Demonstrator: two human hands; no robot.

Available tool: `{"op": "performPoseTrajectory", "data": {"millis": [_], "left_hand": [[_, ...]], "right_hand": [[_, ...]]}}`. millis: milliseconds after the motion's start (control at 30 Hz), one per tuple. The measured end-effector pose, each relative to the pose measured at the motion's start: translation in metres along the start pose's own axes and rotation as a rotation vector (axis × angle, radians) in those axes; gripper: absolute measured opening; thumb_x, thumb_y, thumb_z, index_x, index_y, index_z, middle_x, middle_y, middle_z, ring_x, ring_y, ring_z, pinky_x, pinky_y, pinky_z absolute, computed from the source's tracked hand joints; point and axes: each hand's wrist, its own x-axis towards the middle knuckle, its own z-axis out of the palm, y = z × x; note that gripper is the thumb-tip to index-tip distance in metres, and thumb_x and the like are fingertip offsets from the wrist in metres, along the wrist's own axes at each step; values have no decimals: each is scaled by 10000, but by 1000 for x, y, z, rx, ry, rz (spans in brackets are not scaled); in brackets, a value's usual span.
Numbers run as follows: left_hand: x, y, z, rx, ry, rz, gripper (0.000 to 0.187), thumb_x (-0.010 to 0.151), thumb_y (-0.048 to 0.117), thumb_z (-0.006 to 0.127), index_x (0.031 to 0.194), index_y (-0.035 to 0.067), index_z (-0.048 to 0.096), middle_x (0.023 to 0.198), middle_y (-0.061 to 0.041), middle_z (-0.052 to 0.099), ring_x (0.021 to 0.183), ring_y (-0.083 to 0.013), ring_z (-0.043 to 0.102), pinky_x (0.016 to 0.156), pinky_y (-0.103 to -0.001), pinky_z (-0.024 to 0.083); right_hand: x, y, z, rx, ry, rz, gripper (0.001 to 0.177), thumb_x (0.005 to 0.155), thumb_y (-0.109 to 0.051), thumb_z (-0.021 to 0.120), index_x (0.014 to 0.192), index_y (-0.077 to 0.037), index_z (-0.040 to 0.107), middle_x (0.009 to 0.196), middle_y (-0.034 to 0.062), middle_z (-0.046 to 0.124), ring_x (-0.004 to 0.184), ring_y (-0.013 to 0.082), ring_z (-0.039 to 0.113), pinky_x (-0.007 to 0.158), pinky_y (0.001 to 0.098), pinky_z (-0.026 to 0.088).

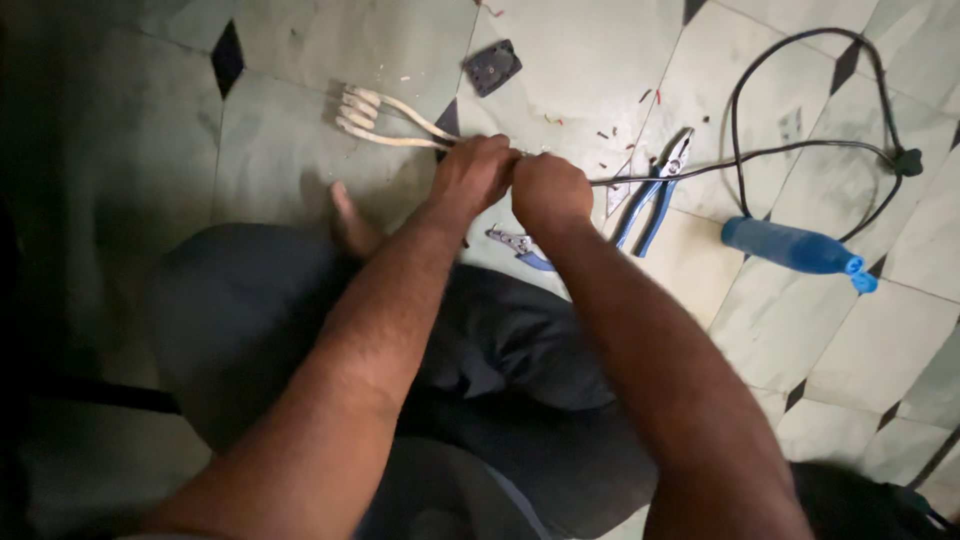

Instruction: The person sits on the floor and repairs a white electrical cord by stripping wires and connecting them to a black junction box. They use pliers and a screwdriver to secure the connections.

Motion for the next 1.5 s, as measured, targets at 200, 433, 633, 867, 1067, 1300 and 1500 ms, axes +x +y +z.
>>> {"op": "performPoseTrajectory", "data": {"millis": [200, 433, 633, 867, 1067, 1300, 1500], "left_hand": [[10, 2, -5, 74, -123, -39, 192, 924, 215, 601, 961, 166, 783, 1038, -120, 699, 971, -369, 675, 850, -502, 534], [-2, -5, 2, -19, -16, 53, 121, 880, 195, 672, 925, 141, 770, 986, -128, 701, 946, -369, 675, 838, -496, 536], [1, -11, 7, 55, 29, 119, 113, 848, 154, 666, 916, 139, 755, 965, -120, 697, 938, -357, 684, 833, -483, 548], [3, -2, -1, -42, -25, -63, 163, 951, 237, 632, 957, 117, 742, 983, -175, 721, 949, -403, 676, 836, -517, 531], [5, 2, -4, -27, -44, -110, 179, 943, 218, 625, 936, 62, 714, 947, -198, 732, 938, -404, 690, 842, -515, 544], [4, -5, 4, -25, -47, -137, 190, 942, 241, 639, 953, 67, 715, 966, -189, 722, 959, -403, 681, 855, -504, 544], [6, -8, 4, 61, -59, 14, 202, 910, 228, 583, 991, 192, 765, 1035, -103, 702, 1024, -349, 660, 885, -483, 527]], "right_hand": [[52, 27, 30, 334, 87, 143, 377, 918, -351, 700, 877, 20, 753, 959, 276, 712, 985, 415, 698, 843, 466, 556], [12, 18, 30, 177, 260, -87, 353, 690, -169, 735, 983, 27, 711, 1012, 247, 711, 941, 410, 713, 736, 437, 578], [-21, 6, -16, -446, -71, -473, 222, 930, -102, 602, 1089, 21, 697, 1115, 190, 719, 964, 295, 750, 756, 409, 615], [4, -3, -10, 143, -24, 109, 236, 904, -209, 649, 1023, -37, 758, 1054, 191, 745, 996, 349, 729, 823, 432, 592], [48, 16, 19, 405, -29, 224, 387, 898, -380, 696, 943, -7, 787, 1004, 228, 768, 994, 372, 734, 901, 419, 568], [17, 13, 27, -27, 119, -115, 169, 902, -161, 635, 981, -58, 743, 968, 186, 758, 916, 349, 736, 774, 437, 591], [-10, 4, -3, -354, 57, -382, 189, 932, -125, 579, 1001, -52, 739, 987, 140, 769, 871, 287, 764, 709, 411, 608]]}}
